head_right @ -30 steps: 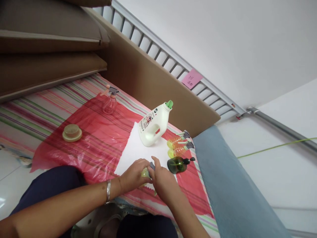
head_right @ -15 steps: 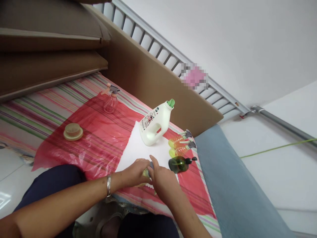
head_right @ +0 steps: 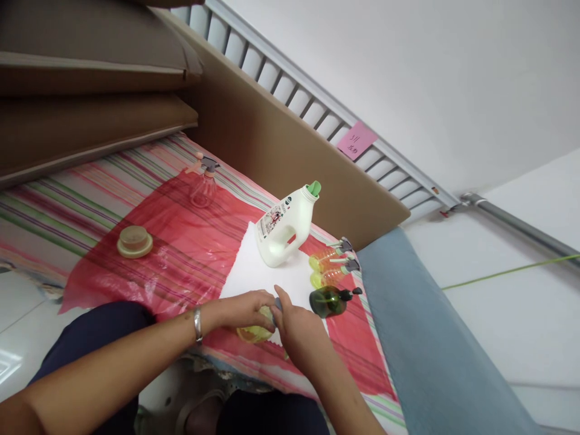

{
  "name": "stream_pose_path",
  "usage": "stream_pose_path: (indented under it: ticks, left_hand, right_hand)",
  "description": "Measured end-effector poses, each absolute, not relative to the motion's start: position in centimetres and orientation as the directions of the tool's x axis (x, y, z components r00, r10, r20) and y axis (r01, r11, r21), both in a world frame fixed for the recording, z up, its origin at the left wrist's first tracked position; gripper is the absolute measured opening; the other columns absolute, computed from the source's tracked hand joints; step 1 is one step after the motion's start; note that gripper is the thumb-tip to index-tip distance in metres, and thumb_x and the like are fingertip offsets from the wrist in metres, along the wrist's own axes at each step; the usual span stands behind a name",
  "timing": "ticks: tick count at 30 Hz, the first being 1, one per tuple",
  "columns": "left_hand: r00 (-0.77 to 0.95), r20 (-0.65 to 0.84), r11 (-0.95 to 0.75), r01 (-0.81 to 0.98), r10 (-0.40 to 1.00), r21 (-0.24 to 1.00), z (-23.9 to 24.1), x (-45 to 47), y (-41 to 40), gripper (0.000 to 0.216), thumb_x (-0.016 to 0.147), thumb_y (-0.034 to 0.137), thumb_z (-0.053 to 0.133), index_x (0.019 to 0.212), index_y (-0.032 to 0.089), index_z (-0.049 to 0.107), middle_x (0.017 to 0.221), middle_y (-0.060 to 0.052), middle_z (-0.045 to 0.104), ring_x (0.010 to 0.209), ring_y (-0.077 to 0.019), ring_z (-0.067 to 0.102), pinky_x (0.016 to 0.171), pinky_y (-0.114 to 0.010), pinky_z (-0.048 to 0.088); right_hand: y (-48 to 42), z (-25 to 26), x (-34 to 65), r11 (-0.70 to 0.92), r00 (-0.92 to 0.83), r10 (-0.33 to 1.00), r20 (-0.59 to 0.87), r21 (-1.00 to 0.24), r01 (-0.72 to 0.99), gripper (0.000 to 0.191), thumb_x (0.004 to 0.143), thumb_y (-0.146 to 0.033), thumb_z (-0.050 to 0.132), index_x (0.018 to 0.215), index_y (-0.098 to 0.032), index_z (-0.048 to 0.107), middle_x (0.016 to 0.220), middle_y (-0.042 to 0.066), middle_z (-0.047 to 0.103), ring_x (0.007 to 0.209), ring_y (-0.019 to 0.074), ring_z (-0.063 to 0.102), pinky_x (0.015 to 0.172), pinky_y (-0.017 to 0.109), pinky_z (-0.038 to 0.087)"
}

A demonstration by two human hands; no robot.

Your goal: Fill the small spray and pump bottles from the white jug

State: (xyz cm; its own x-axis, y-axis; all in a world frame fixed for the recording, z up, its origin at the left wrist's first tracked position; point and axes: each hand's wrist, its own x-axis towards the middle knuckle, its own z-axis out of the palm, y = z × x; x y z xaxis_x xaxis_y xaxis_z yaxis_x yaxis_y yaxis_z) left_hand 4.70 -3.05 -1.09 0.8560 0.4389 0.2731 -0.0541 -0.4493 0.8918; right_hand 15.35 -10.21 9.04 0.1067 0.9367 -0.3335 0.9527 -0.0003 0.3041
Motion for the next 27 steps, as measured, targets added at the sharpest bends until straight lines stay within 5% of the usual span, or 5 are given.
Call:
stream_pose_path:
  ticks: [7,14,19,24,27]
  left_hand:
    - [0.708,0.284,-0.492,0.102,0.646,0.864,-1.2,5.0,-3.7,0.043,0.057,0.044,0.077,0.088,0.02,0.061,0.087,-0.001,0.064,0.087,-0.0234,0.057,0.081,-0.035,0.041]
    - [0.864,0.287,-0.538,-0.022,0.413,0.843,-0.8,4.3,-3.0,0.02,0.072,0.031,0.067,0.089,0.022,0.063,0.097,-0.001,0.063,0.093,-0.0208,0.057,0.082,-0.03,0.042]
    - [0.706,0.311,-0.55,0.133,0.636,0.824,-1.6,5.1,-4.3,0.047,0.058,0.047,0.075,0.091,0.019,0.059,0.09,-0.003,0.063,0.09,-0.0257,0.057,0.085,-0.04,0.04]
    - [0.868,0.27,-0.47,-0.049,0.416,0.881,-1.1,4.8,-3.0,0.014,0.07,0.026,0.07,0.083,0.021,0.065,0.089,0.002,0.064,0.088,-0.0174,0.059,0.081,-0.027,0.042]
    - [0.87,0.265,-0.467,-0.046,0.415,0.883,-1.0,4.7,-2.9,0.03,0.066,0.03,0.072,0.093,0.02,0.062,0.096,-0.001,0.063,0.089,-0.0194,0.059,0.077,-0.028,0.044]
  right_hand:
    - [-10.1,9.2,15.1,-0.022,0.115,0.933,-0.341,0.266,0.964,0.045,0.094,-0.033,0.025,0.136,-0.017,0.029,0.078,0.01,0.071,0.065,0.02,0.066,0.048,0.025,0.032]
    - [-10.1,8.9,15.4,-0.005,0.092,0.939,-0.331,0.255,0.967,0.045,0.094,-0.033,0.026,0.136,-0.017,0.029,0.079,0.01,0.071,0.067,0.0215,0.066,0.05,0.026,0.033]
    - [-10.1,9.2,15.1,-0.031,0.113,0.928,-0.356,0.227,0.973,0.045,0.094,-0.032,0.025,0.136,-0.017,0.028,0.077,0.009,0.071,0.064,0.0196,0.066,0.049,0.025,0.034]
    - [-10.3,8.9,15.1,0.015,0.087,0.931,-0.355,0.276,0.961,0.045,0.093,-0.031,0.026,0.136,-0.016,0.029,0.083,0.012,0.071,0.068,0.0213,0.067,0.049,0.026,0.034]
    - [-10.3,8.8,15.2,-0.019,0.109,0.936,-0.336,0.26,0.965,0.045,0.094,-0.032,0.025,0.136,-0.018,0.028,0.078,0.01,0.071,0.065,0.0207,0.066,0.049,0.026,0.034]
